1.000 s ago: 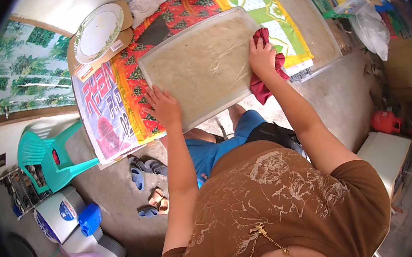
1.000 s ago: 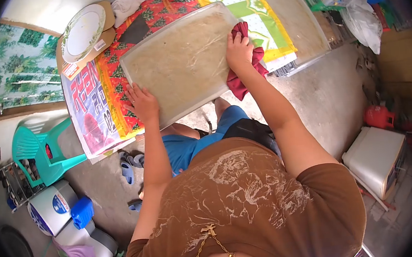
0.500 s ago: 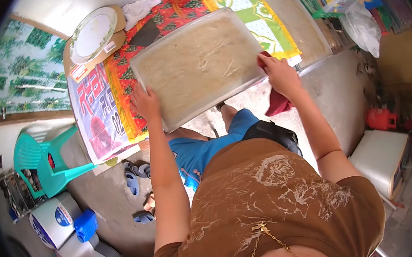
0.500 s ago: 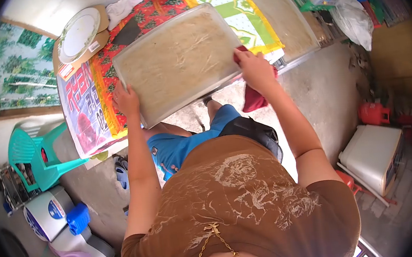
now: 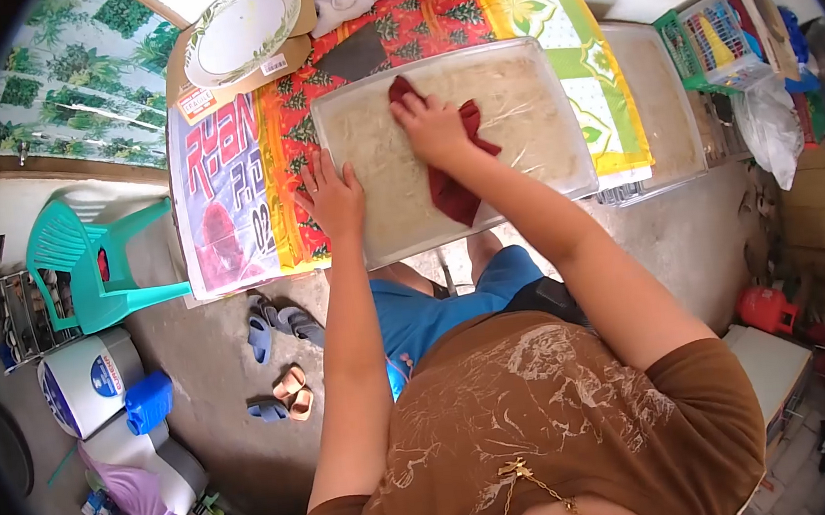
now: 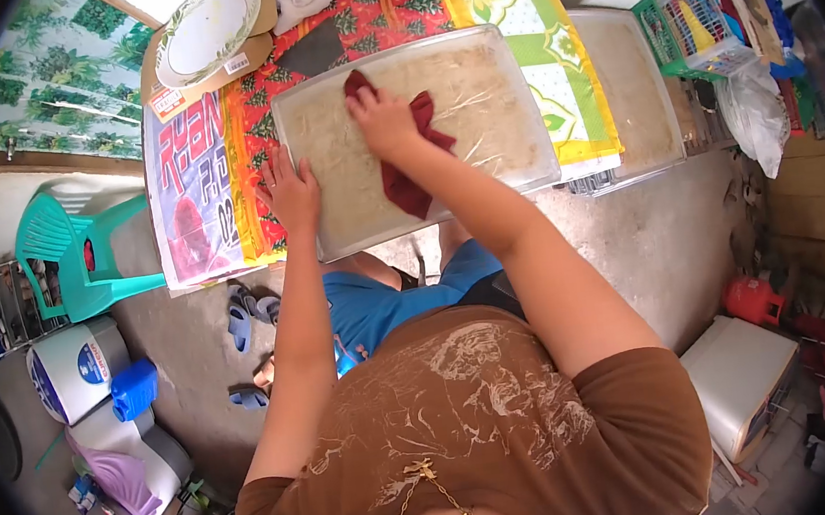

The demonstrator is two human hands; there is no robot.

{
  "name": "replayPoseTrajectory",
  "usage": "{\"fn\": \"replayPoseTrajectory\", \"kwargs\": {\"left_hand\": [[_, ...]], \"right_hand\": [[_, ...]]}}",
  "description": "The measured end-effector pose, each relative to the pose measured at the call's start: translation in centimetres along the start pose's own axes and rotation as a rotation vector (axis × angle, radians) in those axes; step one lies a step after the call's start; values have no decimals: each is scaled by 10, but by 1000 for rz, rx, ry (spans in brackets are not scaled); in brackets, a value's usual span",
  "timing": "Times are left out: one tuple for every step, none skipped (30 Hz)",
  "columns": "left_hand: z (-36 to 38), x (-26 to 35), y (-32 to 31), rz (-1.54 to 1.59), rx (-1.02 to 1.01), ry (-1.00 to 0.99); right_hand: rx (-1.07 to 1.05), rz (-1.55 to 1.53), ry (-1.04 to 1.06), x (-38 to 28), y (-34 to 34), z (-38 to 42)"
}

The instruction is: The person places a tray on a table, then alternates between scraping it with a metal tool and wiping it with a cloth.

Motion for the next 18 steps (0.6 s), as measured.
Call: {"fn": "replayPoseTrajectory", "kwargs": {"left_hand": [[-1, -1, 0, -6, 4, 1], [-2, -1, -1, -8, 10, 2], [-1, 0, -2, -8, 15, 4], [-1, 1, -1, -3, 20, -1], [-1, 2, -1, 3, 26, -6], [1, 1, 1, 7, 31, -13], [2, 1, 1, 12, 25, -11], [2, 1, 2, 19, 20, -9], [1, 2, 3, 28, 17, -6], [1, 2, 3, 23, 18, -2], [1, 3, 3, 18, 18, 0], [1, 3, 2, 14, 17, 1], [1, 3, 2, 8, 21, 4], [1, 2, 2, 3, 23, 5], [0, 3, 2, -2, 26, 4], [0, 3, 2, 2, 24, 6], [0, 4, 2, 5, 22, 8], [0, 4, 3, 8, 17, 11]], "right_hand": [[4, 41, -5, 14, -1, -1], [18, 100, -2, 26, -1, 0], [-22, 147, -30, 37, 0, 0], [-63, 194, -58, 48, -1, 1], [-94, 271, -83, 60, -3, 0], [-126, 346, -109, 71, -7, 2], [-115, 350, -107, 81, -4, 6], [-147, 359, -118, 91, -2, 11], [-168, 368, -158, 102, -6, 17], [-188, 379, -197, 111, -6, 24], [-187, 386, -218, 119, -4, 36], [-187, 394, -241, 126, 1, 49], [-213, 433, -265, 131, 5, 62], [-225, 442, -290, 135, 9, 77], [-238, 452, -316, 136, 17, 91], [-251, 461, -345, 135, 23, 107], [-226, 500, -345, 132, 31, 125], [-244, 499, -357, 127, 39, 140]]}}
Point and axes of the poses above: each hand's wrist, its own z-axis away from the middle knuckle, its own y-axis out of the back of the hand, x = y × z, the point moved 2 cm from there along -z, towards the middle knuckle, and after that the axes turned 10 degrees about y, right-handed, at the moved point
